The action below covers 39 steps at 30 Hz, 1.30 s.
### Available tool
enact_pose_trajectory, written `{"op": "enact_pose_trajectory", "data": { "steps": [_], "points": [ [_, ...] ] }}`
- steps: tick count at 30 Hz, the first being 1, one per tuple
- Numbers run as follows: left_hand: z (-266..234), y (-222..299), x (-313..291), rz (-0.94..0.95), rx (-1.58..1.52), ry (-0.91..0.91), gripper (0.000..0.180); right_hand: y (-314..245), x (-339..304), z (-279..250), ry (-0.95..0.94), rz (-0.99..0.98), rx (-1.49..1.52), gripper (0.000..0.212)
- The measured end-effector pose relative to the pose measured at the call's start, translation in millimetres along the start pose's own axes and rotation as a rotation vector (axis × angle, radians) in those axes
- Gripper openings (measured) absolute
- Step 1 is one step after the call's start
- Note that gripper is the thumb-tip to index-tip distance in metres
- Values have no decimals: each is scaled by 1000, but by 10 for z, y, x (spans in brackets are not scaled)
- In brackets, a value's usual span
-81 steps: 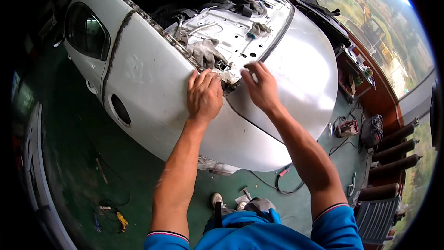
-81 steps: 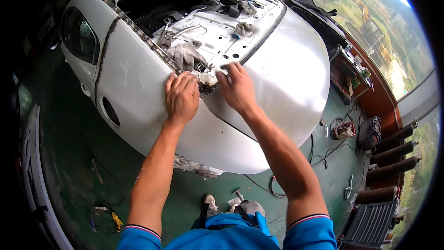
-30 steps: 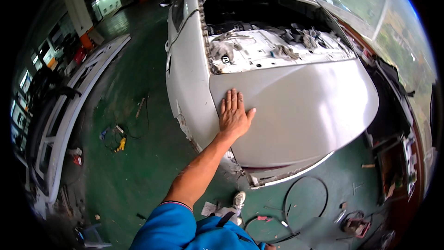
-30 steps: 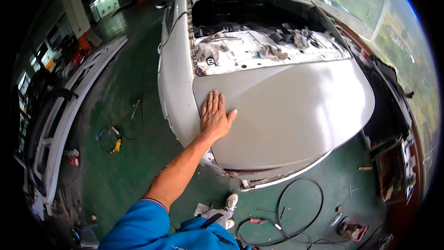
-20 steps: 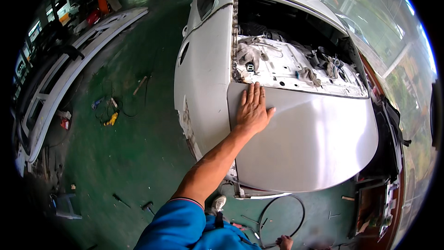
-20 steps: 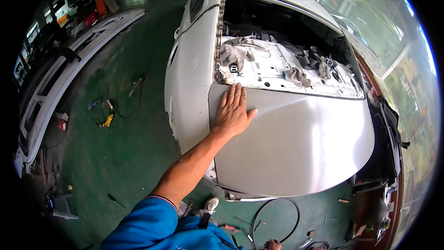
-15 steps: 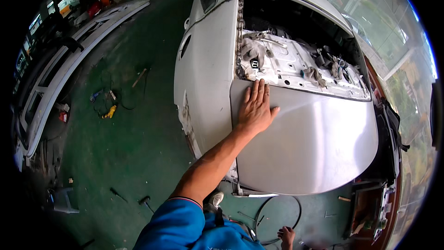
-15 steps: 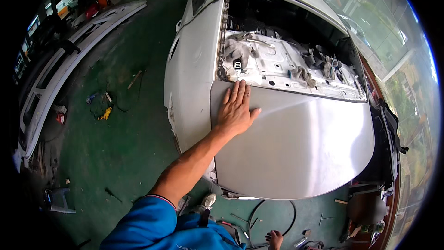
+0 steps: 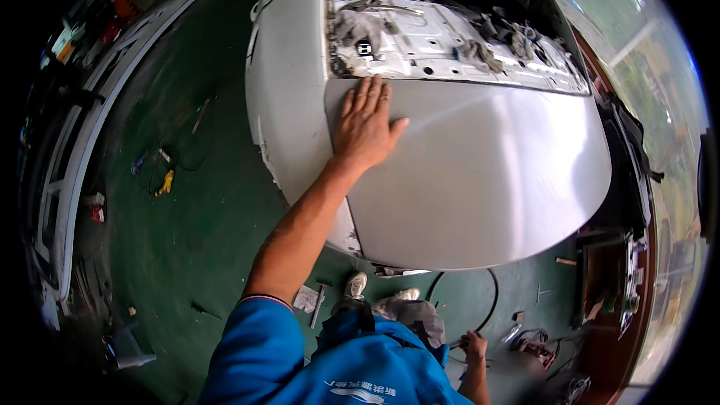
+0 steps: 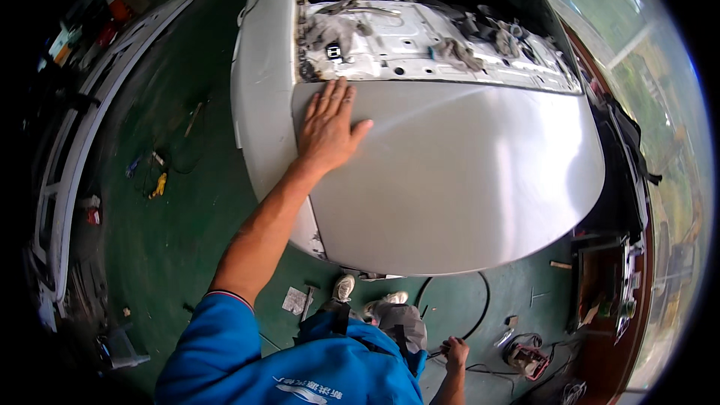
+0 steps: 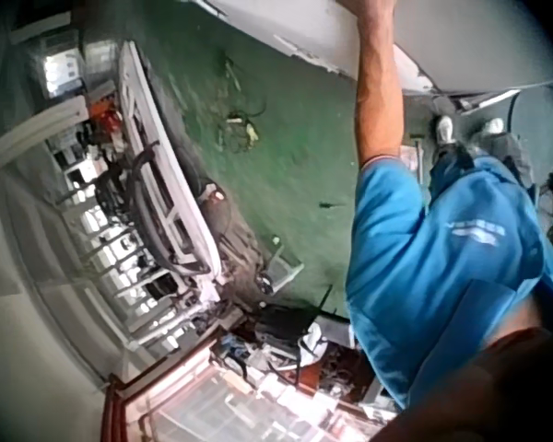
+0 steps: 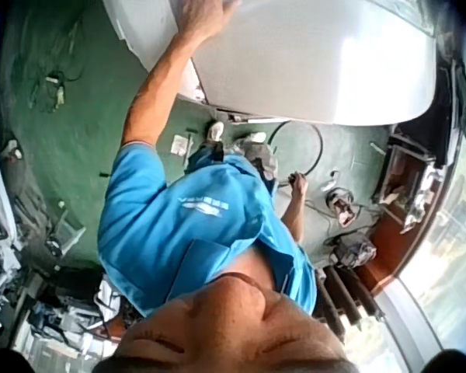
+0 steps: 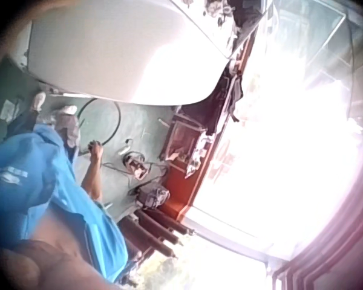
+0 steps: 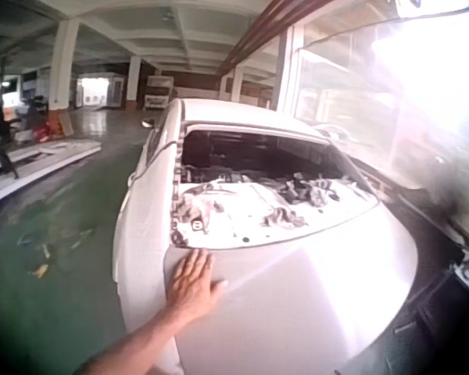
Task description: The person repeatedly lifts and lowers the car hood to check alignment, then uses a power grinder to smooth the front bumper area. The person handles the hood and bumper directly and uses a handheld grinder on the bumper surface.
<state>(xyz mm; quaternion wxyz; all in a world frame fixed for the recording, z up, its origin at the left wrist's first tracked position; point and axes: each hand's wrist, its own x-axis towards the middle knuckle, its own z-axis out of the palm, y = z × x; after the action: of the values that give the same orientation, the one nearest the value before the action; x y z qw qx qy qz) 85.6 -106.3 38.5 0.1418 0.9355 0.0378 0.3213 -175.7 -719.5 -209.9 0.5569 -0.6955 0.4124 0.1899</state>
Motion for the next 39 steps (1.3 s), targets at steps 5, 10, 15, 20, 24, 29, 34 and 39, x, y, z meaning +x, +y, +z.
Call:
{"op": "enact_pose_trajectory", "data": {
  "steps": [5,10,15,20,24,29,34,39],
  "points": [
    [5,387,-203,53,-69,-36,59,-347,345,-181,48,-26,161,31],
    [-382,433,-635,-5,-26,-140,53,-1404,890,-181,140,-198,71,42],
    [-81,386,-755,12,47,-103,44,-2088,2108,-520,350,-467,-42,55],
    [-316,1212,-976,-331,193,-173,55,-2920,2859,-851,272,-429,36,62],
    [-119,1736,-609,-454,509,-299,54,-3222,3694,-1143,244,-352,46,61],
    [65,1058,-474,-586,436,-242,59,-3626,4741,-1337,341,-283,-63,52],
    [303,801,-346,-904,371,-204,64,-3866,6195,-1559,420,-592,-118,45],
    [-491,947,-1475,-831,657,-257,62,-3913,6563,-1349,63,-608,82,26]
  ]
}}
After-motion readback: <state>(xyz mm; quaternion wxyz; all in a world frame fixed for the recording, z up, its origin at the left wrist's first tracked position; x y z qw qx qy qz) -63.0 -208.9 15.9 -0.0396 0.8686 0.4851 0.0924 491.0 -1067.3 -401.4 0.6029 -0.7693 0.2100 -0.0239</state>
